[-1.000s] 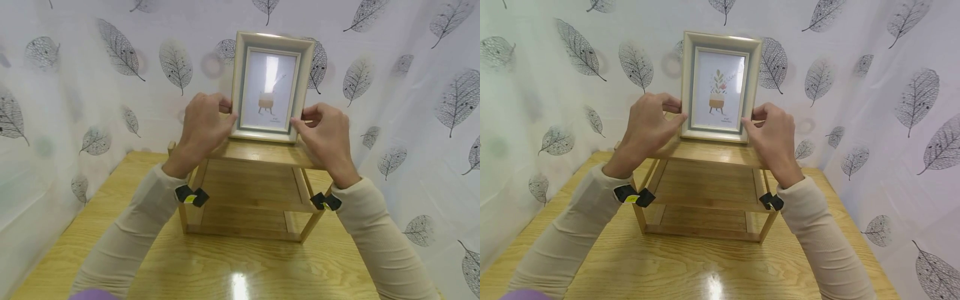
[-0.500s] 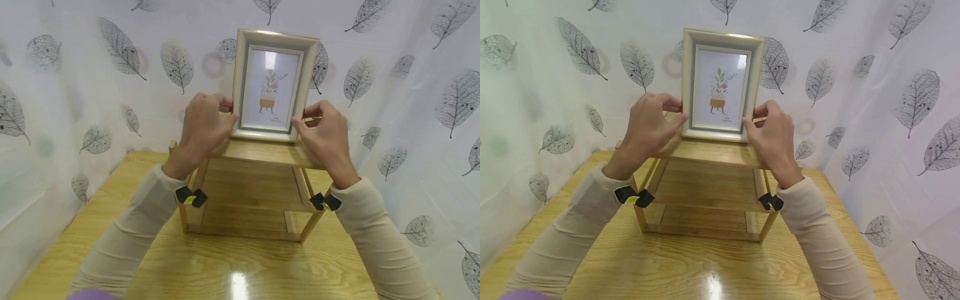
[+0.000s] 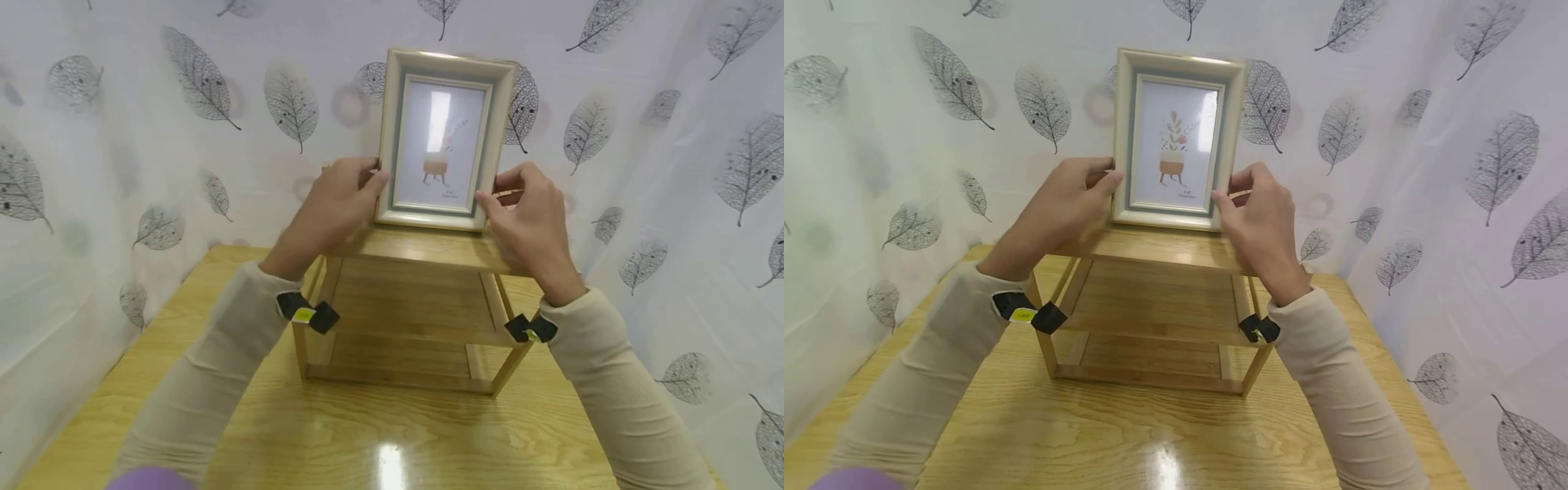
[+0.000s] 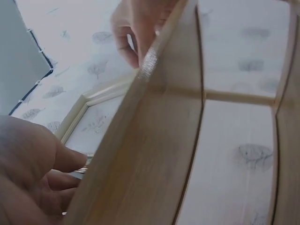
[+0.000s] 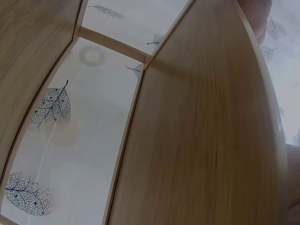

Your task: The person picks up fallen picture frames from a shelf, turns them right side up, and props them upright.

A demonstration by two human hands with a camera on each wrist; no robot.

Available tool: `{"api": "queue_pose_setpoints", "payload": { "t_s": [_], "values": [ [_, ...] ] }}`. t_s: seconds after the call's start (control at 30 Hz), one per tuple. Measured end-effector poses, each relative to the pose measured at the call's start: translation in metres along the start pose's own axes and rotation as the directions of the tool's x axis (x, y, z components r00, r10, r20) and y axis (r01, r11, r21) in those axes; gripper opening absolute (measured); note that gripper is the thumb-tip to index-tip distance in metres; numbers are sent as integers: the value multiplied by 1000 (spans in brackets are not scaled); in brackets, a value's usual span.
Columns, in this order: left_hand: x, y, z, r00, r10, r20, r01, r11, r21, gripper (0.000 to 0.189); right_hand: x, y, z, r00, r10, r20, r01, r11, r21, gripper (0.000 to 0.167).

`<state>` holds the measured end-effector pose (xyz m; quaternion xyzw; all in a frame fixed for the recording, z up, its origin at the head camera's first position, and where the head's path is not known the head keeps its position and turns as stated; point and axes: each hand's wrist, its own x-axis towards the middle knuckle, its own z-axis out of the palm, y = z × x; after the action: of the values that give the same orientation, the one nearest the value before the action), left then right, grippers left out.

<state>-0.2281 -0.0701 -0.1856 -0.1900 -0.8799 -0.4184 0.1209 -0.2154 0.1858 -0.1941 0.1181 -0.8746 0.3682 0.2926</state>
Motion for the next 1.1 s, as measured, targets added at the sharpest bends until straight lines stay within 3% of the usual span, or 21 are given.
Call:
{"api": "queue_pose_setpoints", "payload": {
  "t_s": [0.13, 0.43, 0.83, 1.1],
  "values": [
    [3, -1, 1, 999, -44, 11, 45, 997, -63, 43, 0, 0, 0, 1000, 12, 9, -12, 1000, 0, 28],
    [3, 0, 2, 1000, -25, 5, 25, 991, -129, 38, 1, 1, 3, 1000, -16, -9, 16, 1000, 15, 21],
    [-3, -1, 1, 999, -29, -20, 26, 988, -151, 42, -2, -1, 4, 997, -73, -20, 71, 995, -68, 30],
    [-7, -1, 1, 999, -14, -37, 8, 987, -162, 42, -9, -10, 6, 995, -96, 6, 96, 995, -26, 33]
  ]
}}
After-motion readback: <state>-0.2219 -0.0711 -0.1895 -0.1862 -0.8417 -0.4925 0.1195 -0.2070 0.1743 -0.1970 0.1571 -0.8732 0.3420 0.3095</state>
